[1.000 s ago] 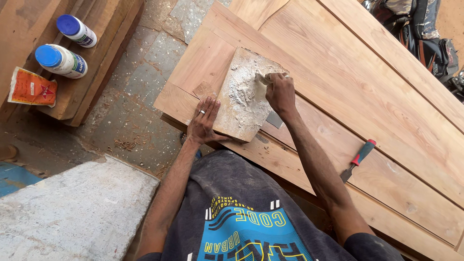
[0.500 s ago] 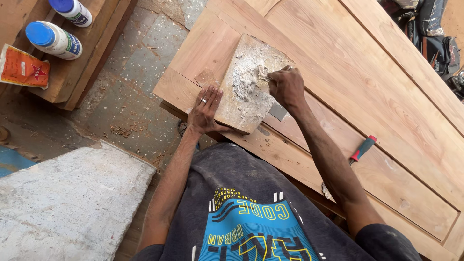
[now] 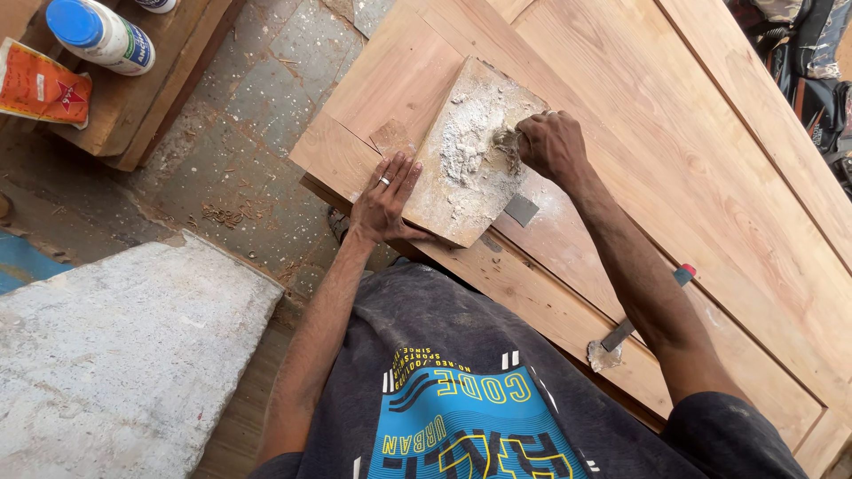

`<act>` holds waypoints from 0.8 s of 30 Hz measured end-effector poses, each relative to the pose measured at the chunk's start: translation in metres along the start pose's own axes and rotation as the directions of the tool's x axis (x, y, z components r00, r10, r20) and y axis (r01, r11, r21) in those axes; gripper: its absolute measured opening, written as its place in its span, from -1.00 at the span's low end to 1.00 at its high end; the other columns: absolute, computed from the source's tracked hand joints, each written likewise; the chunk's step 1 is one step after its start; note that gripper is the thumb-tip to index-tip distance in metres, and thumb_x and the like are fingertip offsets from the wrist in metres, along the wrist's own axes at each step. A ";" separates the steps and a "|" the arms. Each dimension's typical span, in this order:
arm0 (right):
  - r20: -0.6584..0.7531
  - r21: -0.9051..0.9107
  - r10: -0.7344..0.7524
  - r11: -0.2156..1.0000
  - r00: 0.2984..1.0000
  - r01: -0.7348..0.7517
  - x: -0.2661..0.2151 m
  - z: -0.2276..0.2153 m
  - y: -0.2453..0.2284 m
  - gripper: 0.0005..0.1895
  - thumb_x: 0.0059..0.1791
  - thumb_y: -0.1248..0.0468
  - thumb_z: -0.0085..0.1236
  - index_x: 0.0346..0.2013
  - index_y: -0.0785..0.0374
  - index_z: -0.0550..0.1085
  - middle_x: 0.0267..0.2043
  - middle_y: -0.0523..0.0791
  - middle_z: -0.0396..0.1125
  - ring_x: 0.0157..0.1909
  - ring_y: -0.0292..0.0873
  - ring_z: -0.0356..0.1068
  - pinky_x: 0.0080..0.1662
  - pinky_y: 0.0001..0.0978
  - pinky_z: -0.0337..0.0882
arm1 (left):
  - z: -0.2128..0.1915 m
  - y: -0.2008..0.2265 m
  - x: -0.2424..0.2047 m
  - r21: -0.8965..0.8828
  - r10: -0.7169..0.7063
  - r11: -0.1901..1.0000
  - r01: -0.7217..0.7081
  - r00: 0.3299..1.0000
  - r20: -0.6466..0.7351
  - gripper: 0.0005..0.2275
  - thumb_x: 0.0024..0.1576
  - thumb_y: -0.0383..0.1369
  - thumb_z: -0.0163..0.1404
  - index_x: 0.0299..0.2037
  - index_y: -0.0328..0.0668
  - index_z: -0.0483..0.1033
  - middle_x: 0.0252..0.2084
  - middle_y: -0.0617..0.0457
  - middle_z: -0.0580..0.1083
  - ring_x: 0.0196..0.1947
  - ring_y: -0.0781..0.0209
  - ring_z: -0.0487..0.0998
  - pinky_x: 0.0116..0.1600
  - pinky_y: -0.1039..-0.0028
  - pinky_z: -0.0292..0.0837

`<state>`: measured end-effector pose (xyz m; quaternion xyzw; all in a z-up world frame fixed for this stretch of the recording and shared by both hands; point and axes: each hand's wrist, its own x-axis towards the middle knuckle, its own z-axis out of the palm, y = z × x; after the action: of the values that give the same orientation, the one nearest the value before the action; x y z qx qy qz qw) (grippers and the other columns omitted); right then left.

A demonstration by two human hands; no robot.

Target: The person mixes a white powder with a liquid on a small board using a putty knife to form a paste. Then the person applies the paste into a gap on a wooden door panel using the putty knife.

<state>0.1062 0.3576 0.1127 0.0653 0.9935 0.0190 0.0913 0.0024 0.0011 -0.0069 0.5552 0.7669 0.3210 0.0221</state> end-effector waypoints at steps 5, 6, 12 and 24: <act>0.039 0.036 0.275 0.960 0.961 -0.276 -0.028 0.022 -0.028 -0.60 0.10 0.29 -0.17 -0.66 0.10 0.19 -0.70 -0.27 -0.04 -0.65 -0.32 -0.20 -0.58 -0.31 -0.01 | -0.001 -0.001 0.002 -0.002 0.012 1.000 -0.012 1.000 -0.003 0.25 -0.21 0.64 -0.24 0.47 -0.37 0.07 0.49 -0.29 0.17 0.52 -0.14 0.09 0.58 0.09 -0.09; -0.004 0.063 0.330 0.942 0.944 -0.329 -0.034 0.028 -0.040 -0.60 0.09 0.27 -0.14 -0.67 0.08 0.19 -0.71 -0.26 -0.03 -0.66 -0.32 -0.20 -0.59 -0.31 -0.04 | -0.001 -0.001 0.002 -0.009 0.015 1.000 -0.015 1.000 -0.002 0.25 -0.21 0.64 -0.25 0.47 -0.38 0.07 0.48 -0.30 0.17 0.52 -0.14 0.09 0.58 0.09 -0.09; 0.002 0.168 0.602 0.787 0.799 -0.594 -0.030 0.058 -0.089 -0.66 -0.02 0.33 -0.15 -0.70 0.09 0.15 -0.73 -0.24 -0.02 -0.69 -0.33 -0.17 -0.60 -0.32 -0.06 | 0.002 -0.006 -0.001 0.007 0.045 0.999 -0.045 0.998 -0.035 0.25 -0.18 0.63 -0.22 0.46 -0.43 0.06 0.46 -0.35 0.18 0.51 -0.19 0.12 0.57 0.07 -0.08; 0.076 0.302 0.594 0.752 0.801 -0.586 -0.029 0.046 -0.115 -0.67 -0.04 0.27 -0.10 -0.70 0.10 0.18 -0.74 -0.23 -0.02 -0.69 -0.34 -0.16 -0.61 -0.36 -0.01 | -0.004 0.001 0.002 0.016 0.028 1.000 -0.027 0.999 -0.045 0.25 -0.26 0.60 -0.11 0.45 -0.39 0.09 0.45 -0.30 0.22 0.50 -0.15 0.12 0.56 0.07 -0.07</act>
<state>0.1280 0.2407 0.0671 0.3884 0.9133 -0.1087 0.0572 0.0007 0.0012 -0.0032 0.5586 0.7619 0.3279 -0.0037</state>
